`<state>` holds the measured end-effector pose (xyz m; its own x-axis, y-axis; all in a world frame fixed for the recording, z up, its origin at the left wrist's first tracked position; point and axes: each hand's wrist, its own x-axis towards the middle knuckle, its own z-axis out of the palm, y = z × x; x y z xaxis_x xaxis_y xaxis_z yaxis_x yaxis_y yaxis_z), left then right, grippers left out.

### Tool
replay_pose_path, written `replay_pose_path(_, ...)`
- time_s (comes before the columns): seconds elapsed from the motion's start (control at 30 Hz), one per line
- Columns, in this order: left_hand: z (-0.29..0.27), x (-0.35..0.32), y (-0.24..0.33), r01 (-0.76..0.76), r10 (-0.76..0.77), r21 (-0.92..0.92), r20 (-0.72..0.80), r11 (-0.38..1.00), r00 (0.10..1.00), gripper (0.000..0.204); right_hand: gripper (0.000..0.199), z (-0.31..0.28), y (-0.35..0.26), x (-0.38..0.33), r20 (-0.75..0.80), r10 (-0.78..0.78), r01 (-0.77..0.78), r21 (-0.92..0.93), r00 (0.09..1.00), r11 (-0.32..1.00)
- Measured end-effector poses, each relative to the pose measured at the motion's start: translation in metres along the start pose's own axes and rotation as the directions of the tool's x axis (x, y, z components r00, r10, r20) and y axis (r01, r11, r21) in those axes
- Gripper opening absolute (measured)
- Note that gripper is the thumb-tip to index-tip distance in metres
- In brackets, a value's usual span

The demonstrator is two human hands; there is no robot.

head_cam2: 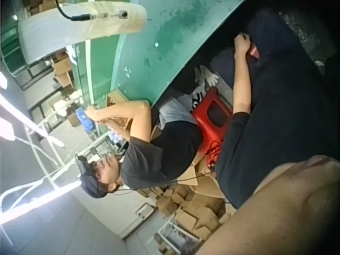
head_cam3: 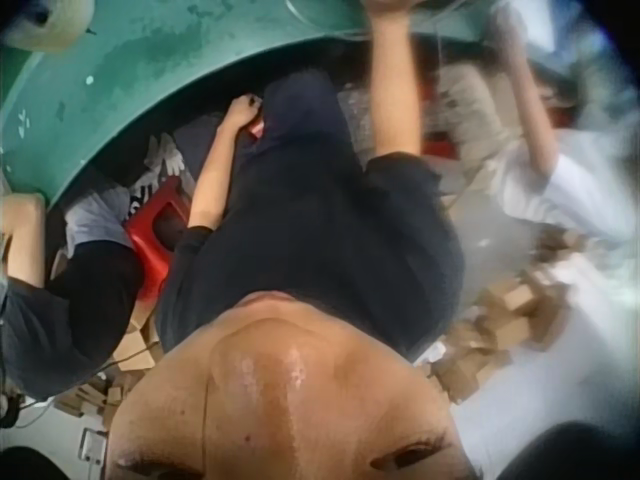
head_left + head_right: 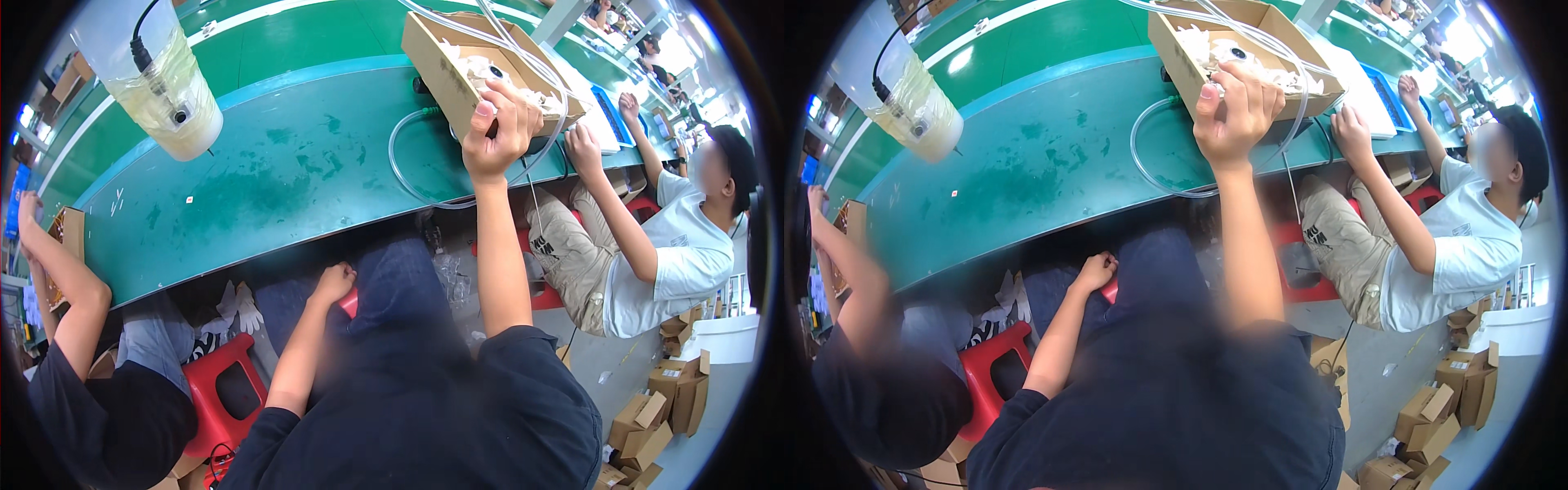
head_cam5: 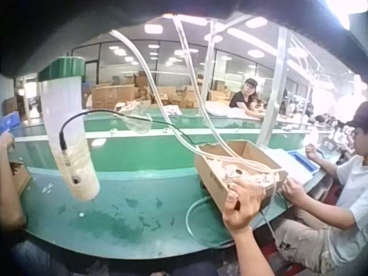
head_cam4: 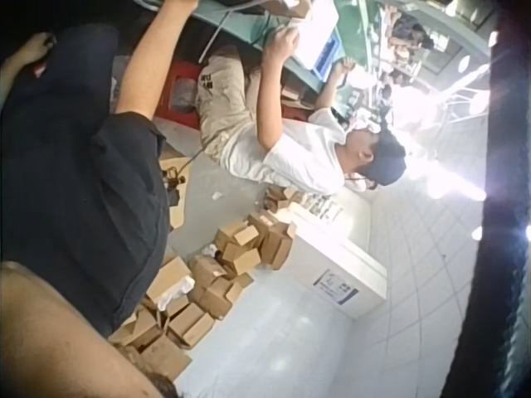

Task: The person assembles small fans by applying liquid from a suspended dispenser into cylindrical housings and fitting fan impellers into the housings by hand.

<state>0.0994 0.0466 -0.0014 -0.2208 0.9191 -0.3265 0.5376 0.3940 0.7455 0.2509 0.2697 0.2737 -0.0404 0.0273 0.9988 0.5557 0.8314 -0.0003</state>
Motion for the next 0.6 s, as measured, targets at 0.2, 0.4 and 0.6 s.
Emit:
replay_pose_path(0.2, 0.0, 0.0, 0.004, 0.008, -0.008, 0.012, 0.005, 1.0, 1.0, 0.018, 0.022, -0.002, 0.0, 0.001, 0.017, -0.016, 0.016, 0.002, 1.0, 1.0)
replay_pose_path(0.4, 0.007, 0.002, 0.008, -0.042, 0.042, 0.036, -0.013, 0.998, 0.999, 0.02, 0.03, -0.002, -0.001, 0.001, 0.016, -0.033, 0.033, 0.013, 0.999, 0.999)
replay_pose_path(0.6, 0.011, 0.009, 0.007, -0.039, 0.039, 0.057, -0.013, 0.998, 0.999, 0.024, 0.031, -0.002, -0.001, 0.0, 0.032, -0.017, 0.016, 0.002, 0.999, 1.0)
